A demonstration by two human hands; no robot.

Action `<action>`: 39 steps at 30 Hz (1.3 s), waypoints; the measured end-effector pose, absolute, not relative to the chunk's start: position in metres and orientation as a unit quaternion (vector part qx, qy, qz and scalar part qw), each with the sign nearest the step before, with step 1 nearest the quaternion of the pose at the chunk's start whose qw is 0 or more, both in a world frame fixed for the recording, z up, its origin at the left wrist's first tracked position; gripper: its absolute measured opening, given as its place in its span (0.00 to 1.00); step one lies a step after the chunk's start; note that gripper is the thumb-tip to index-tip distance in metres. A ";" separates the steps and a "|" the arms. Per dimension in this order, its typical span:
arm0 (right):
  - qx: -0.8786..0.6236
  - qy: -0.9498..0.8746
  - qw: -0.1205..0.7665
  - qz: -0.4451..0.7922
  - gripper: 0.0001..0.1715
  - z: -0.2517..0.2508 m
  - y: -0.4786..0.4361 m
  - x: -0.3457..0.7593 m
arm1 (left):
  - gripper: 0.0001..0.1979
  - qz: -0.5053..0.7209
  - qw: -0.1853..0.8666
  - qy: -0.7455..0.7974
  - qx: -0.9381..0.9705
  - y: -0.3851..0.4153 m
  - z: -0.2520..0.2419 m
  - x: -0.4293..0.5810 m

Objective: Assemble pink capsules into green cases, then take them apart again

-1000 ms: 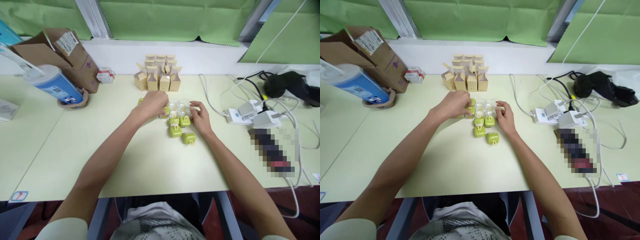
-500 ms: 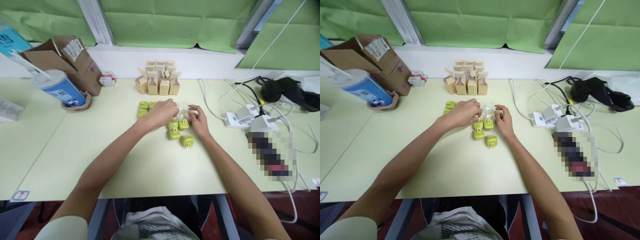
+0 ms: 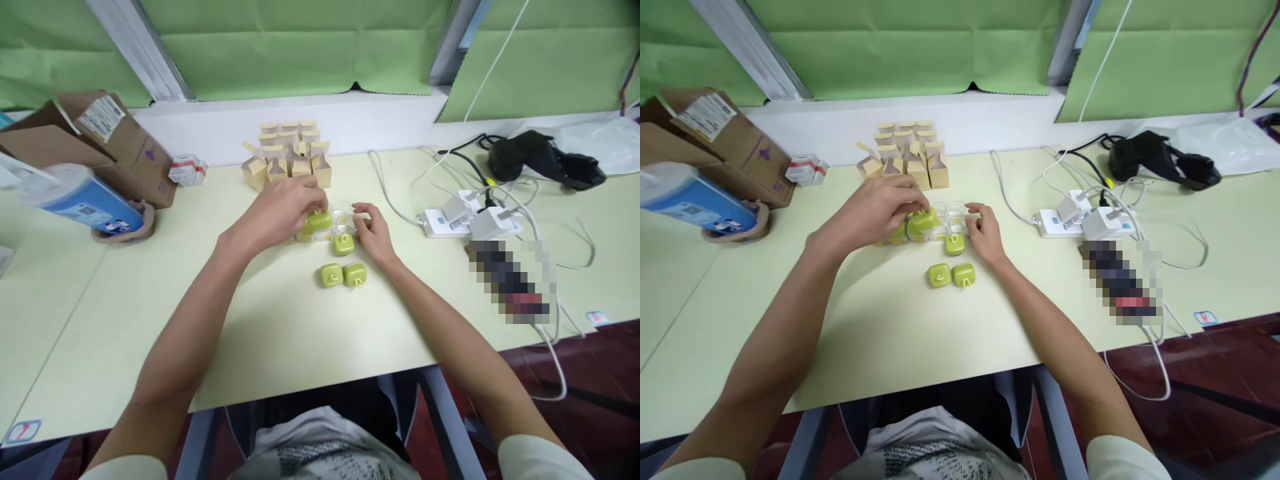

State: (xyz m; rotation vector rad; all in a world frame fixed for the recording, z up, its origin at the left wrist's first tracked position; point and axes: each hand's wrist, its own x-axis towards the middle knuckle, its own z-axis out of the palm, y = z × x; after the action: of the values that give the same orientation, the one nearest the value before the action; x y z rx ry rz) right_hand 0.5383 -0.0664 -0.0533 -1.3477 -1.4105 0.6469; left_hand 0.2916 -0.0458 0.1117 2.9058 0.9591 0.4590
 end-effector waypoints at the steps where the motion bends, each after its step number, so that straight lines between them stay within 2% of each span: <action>1: -0.562 -0.590 0.515 0.266 0.17 -0.054 -0.066 0.538 | 0.18 0.167 0.020 0.316 0.934 -0.039 0.111 0.291; 5: -0.563 -0.596 0.511 0.257 0.17 -0.054 -0.065 0.539 | 0.19 0.203 0.019 0.340 0.918 -0.003 0.098 0.300; 10: -0.563 -0.601 0.510 0.251 0.16 -0.054 -0.065 0.539 | 0.19 0.173 0.051 0.348 0.920 0.022 0.078 0.322; 22: -0.574 -0.598 0.492 0.265 0.22 -0.051 -0.068 0.540 | 0.20 0.130 0.047 0.357 0.924 0.017 0.064 0.329; 32: -0.574 -0.589 0.497 0.277 0.20 -0.052 -0.068 0.540 | 0.21 0.114 0.089 0.381 0.913 0.015 0.058 0.330; 36: -0.573 -0.588 0.500 0.275 0.20 -0.050 -0.069 0.539 | 0.19 0.103 0.103 0.382 0.912 0.014 0.059 0.325; 39: -0.572 -0.587 0.501 0.279 0.19 -0.048 -0.070 0.538 | 0.25 0.060 0.118 0.378 0.916 0.014 0.060 0.321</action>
State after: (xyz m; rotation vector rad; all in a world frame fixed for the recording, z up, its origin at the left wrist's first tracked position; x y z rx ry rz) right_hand 0.5378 -0.0702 -0.0475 -1.3825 -1.4179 0.6732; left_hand 0.3205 0.0142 0.0599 2.6799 1.1054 0.1751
